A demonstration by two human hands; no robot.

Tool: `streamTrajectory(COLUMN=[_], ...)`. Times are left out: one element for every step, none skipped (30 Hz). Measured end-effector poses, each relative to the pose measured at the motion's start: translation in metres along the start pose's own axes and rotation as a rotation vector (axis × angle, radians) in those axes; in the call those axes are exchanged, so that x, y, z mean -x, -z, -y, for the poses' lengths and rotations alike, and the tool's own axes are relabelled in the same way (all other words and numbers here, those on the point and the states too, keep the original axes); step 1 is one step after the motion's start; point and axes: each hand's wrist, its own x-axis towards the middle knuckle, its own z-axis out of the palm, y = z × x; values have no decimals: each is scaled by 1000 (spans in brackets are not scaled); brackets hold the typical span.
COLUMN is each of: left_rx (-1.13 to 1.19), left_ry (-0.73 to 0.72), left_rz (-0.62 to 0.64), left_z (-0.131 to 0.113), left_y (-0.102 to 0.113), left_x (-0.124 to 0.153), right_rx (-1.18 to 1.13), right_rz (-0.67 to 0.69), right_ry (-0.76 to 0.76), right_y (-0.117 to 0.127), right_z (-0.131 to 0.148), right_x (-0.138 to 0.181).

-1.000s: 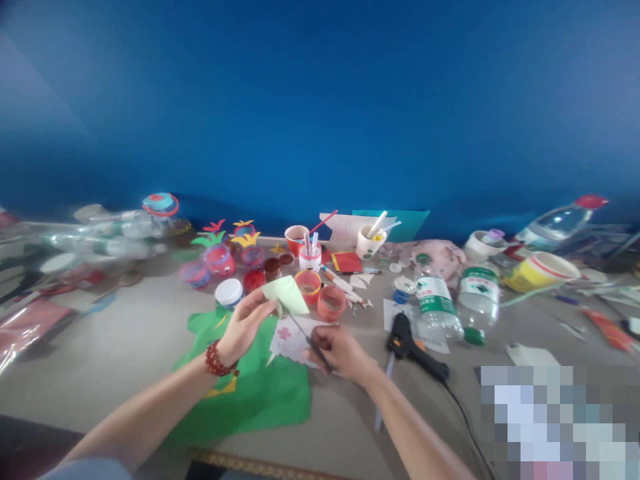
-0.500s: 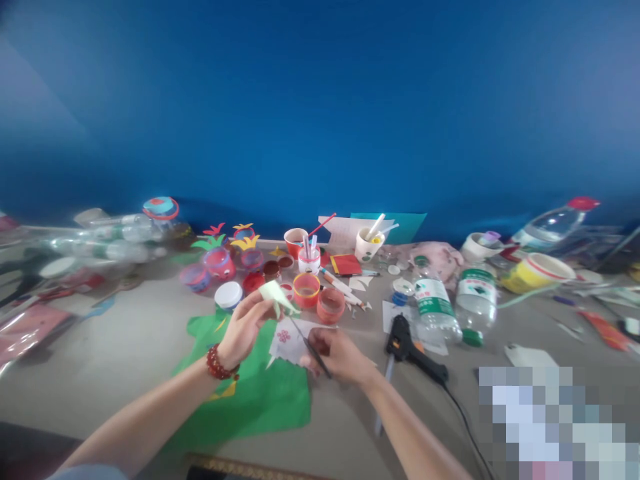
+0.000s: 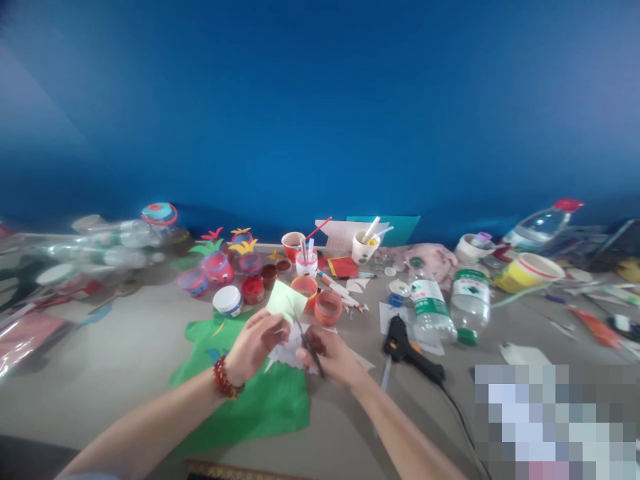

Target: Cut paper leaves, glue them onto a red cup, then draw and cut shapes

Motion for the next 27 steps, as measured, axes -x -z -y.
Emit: streamTrajectory(left_rx=[-19,-43,-69,-94,-113,-125,-129,-131,-134,-143,-158,-180,-207,-236,-266,-296,-320,-339,-354,-368,-383,-401,-420,-438,-453,-466,-473], left_ry=[-1,-4,-8,-16,-27,-42,-59,-76,-92,-107,-120,-131,-139,-145,-153,-163,-177,-195,-214,-231,-245,-254,-260,-266,-272,-276,-281], left_rz=[3,4,5,5,5,2,-3,-10,-14,-15,-9,-1,7,12,12,9,4,-1,-4,-6,-8,-9,-11,-12,-10,-6,-1], left_z=[1,1,1,1,1,0,0,-1,-1,-1,-1,-1,-1,-2,-3,-5,-6,-7,-8,-8,-8,-7,-7,-6,-5,-4,-3], left_y=[0,0,0,1,1,2,3,4,6,8,10,11,12,12,12,11,9,8,6,5,5,4,4,5,5,5,5], left_x=[0,0,0,0,-1,-1,-2,-3,-4,-5,-5,-6,-5,-5,-4,-3,-2,-1,-1,0,0,0,0,0,0,0,0], right_rx=[-21,-41,-52,-60,-68,-76,-84,-92,-100,-104,-104,-105,-109,-117,-129,-145,-165,-181,-191,-195,-192,-188,-182,-178,-179,-182,-186], right_rz=[0,1,2,-1,-5,-8,-11,-10,-10,-7,-2,2,8,19,32,48,63,79,95,110,123,132,139,143,143,140,139], right_ry=[6,7,5,3,1,-2,-5,-9,-11,-12,-11,-5,2,10,17,22,26,25,20,12,4,-2,-8,-10,-9,-6,-5], right_y=[0,0,0,0,0,0,0,0,0,0,0,0,0,0,0,1,0,0,0,0,0,-1,-1,-1,-1,-2,-2], right_z=[1,3,4,5,5,6,6,5,5,4,4,3,3,4,4,5,6,7,7,8,8,7,6,6,5,4,4], right_x=[1,1,2,3,3,3,3,3,3,3,3,3,3,3,3,4,5,6,7,8,8,8,9,9,9,9,8])
